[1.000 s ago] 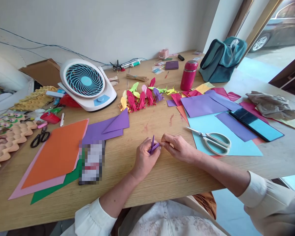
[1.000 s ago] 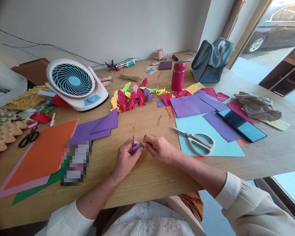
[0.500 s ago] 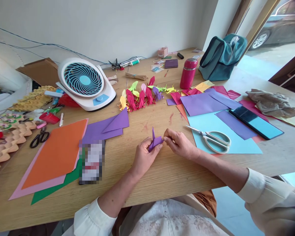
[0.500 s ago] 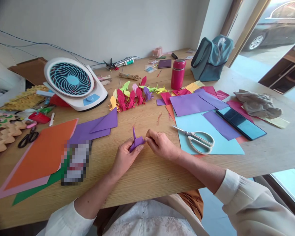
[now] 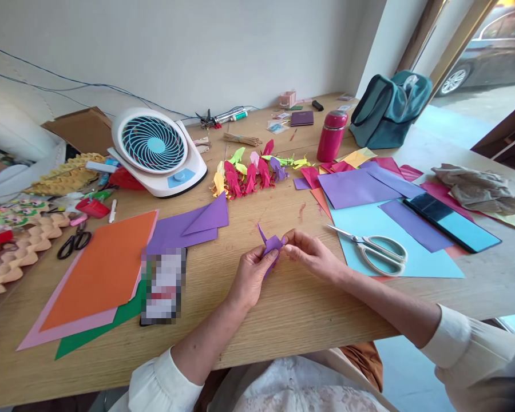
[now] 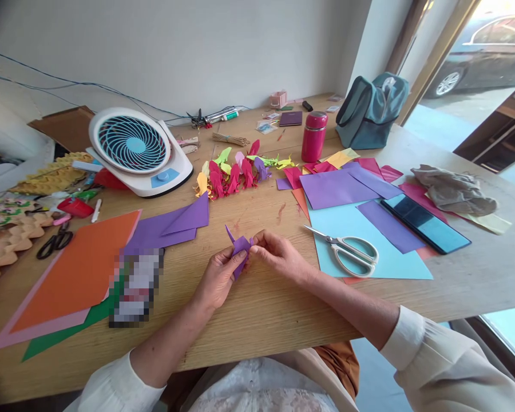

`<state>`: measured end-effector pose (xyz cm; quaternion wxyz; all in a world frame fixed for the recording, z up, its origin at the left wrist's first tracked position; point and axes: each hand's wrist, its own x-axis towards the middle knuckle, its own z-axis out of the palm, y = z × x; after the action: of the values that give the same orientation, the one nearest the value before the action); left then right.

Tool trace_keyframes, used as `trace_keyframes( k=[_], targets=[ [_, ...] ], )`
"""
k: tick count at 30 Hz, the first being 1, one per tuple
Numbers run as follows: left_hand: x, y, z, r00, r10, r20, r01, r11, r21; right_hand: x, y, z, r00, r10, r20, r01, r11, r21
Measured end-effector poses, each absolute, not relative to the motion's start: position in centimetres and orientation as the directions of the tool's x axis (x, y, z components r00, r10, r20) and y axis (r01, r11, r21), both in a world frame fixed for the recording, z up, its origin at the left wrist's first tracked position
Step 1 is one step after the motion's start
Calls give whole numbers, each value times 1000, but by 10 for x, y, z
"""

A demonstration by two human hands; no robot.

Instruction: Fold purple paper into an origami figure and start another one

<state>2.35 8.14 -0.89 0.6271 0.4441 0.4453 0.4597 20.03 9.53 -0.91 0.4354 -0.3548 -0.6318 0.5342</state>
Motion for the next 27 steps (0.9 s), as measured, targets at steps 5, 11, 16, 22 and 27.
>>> trace_keyframes(
  k=[5, 11, 16, 22, 27],
  targets=[
    [28, 80, -10, 202, 962, -185, -260, 235, 937, 190, 94, -18, -387, 917, 97, -267, -11, -964],
    [28, 78, -12, 279, 946, -167, -247, 238, 939, 191, 92, -19, -339, 941, 0, -325, -117, -938],
    [27, 76, -8, 325, 939, -110, -107, 152, 983, 193, 93, -16, -289, 956, -46, -308, -139, -941],
    [23, 80, -3, 198, 980, 28, -11, -26, 1000, 194, 95, -12, -229, 973, -38, -255, -98, -962],
    [22, 85, -5, 162, 987, -22, -62, 32, 998, 195, 95, -9, -215, 975, -57, -263, -115, -958]
  ],
)
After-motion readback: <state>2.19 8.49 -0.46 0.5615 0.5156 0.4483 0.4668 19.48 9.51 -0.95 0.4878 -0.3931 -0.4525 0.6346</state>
